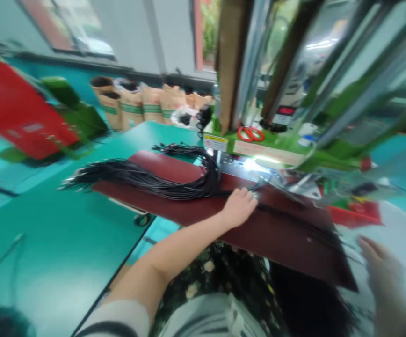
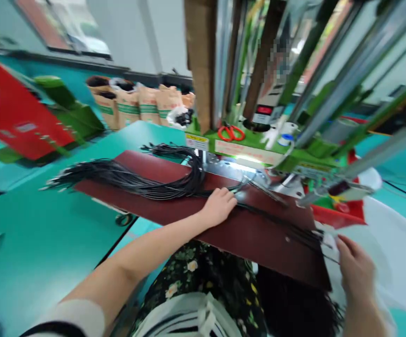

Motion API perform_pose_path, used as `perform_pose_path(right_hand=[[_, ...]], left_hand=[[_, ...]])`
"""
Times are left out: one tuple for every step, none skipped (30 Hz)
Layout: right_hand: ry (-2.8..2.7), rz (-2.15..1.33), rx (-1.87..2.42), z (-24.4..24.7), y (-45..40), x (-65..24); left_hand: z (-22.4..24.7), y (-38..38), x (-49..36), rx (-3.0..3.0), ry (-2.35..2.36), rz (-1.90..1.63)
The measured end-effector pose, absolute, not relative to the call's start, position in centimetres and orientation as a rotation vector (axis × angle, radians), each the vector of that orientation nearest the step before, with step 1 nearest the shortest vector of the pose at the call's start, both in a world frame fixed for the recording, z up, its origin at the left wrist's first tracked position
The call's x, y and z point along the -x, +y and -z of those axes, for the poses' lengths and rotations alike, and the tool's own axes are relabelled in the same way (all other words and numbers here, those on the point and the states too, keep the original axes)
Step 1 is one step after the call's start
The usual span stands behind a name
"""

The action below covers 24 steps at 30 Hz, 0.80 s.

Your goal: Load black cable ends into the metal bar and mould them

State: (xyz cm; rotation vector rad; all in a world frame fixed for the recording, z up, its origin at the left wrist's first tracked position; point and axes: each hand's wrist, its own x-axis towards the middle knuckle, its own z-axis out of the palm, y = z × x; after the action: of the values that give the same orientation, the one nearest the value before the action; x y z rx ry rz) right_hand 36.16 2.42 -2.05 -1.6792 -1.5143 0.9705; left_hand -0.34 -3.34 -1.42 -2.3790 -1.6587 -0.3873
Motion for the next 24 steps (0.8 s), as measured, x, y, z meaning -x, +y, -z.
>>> perform_pose_path(right_hand=[[-1.434,-0.993,1.712,2.2,2.4,-36.4],[-1.377,-1.045,1.725,2.4,2.6,-36.4],[-1.376,-1.098,1.722,2.5,2.9,-36.2],[-1.397,-1.164,1.707,2.7,3.4,-35.9],[-1.415,-1.208,1.694,2.8,3.8,-35.6],[-1.422,-1.217,1.687,2.9,4.0,-35.4],[-1.43,-1.21,1.679,2.9,4.2,-35.1],[-1.438,-1.187,1.67,2.9,4.2,-35.0],[-1.45,-1.155,1.657,2.8,4.1,-34.8],[-1.469,-1.125,1.639,2.7,3.9,-34.7],[-1.495,-1.097,1.616,2.6,3.7,-34.7],[-1.526,-1.073,1.591,2.5,3.5,-34.6],[-1.558,-1.052,1.569,2.3,3.3,-34.6],[-1.59,-1.034,1.552,2.1,3.2,-34.5],[-1.621,-1.021,1.539,1.8,3.1,-34.5],[-1.649,-1.015,1.53,1.6,3.1,-34.4],[-1.676,-1.014,1.523,1.3,3.2,-34.4],[-1.703,-1.017,1.516,1.1,3.2,-34.4],[-1.729,-1.021,1.508,0.8,3.4,-34.4],[-1.756,-1.026,1.499,0.6,3.5,-34.4],[-1.784,-1.03,1.492,0.5,3.6,-34.5],[-1.812,-1.033,1.486,0.3,3.8,-34.6],[-1.838,-1.037,1.482,0.2,3.9,-34.8],[-1.862,-1.04,1.479,0.2,4.0,-34.9]], left_hand=[[1.6,-3.2,0.3,2.372,-1.659,0.394],[1.8,-3.2,0.3,2.36,-1.662,0.401],[1.9,-3.1,0.2,2.349,-1.661,0.409],[2.1,-3.1,0.2,2.338,-1.659,0.421],[2.2,-3.1,0.1,2.328,-1.659,0.432],[2.3,-3.1,0.1,2.321,-1.658,0.443],[2.3,-3.2,0.1,2.314,-1.66,0.452],[2.3,-3.2,0.0,2.311,-1.662,0.459],[2.3,-3.2,0.0,2.309,-1.663,0.464],[2.3,-3.3,0.0,2.308,-1.665,0.47],[2.2,-3.3,-0.1,2.307,-1.665,0.476],[2.2,-3.3,-0.1,2.307,-1.664,0.481],[2.2,-3.3,-0.1,2.307,-1.661,0.485],[2.2,-3.3,-0.1,2.307,-1.656,0.486],[2.2,-3.3,-0.1,2.307,-1.652,0.488],[2.2,-3.2,-0.1,2.308,-1.647,0.49],[2.3,-3.2,-0.1,2.311,-1.642,0.493],[2.3,-3.2,-0.1,2.313,-1.639,0.499],[2.3,-3.2,-0.1,2.315,-1.635,0.505],[2.3,-3.2,-0.1,2.316,-1.632,0.51],[2.3,-3.2,-0.1,2.316,-1.629,0.512],[2.2,-3.2,-0.1,2.315,-1.626,0.513],[2.2,-3.2,-0.1,2.314,-1.623,0.514],[2.2,-3.2,-0.1,2.315,-1.621,0.514]])
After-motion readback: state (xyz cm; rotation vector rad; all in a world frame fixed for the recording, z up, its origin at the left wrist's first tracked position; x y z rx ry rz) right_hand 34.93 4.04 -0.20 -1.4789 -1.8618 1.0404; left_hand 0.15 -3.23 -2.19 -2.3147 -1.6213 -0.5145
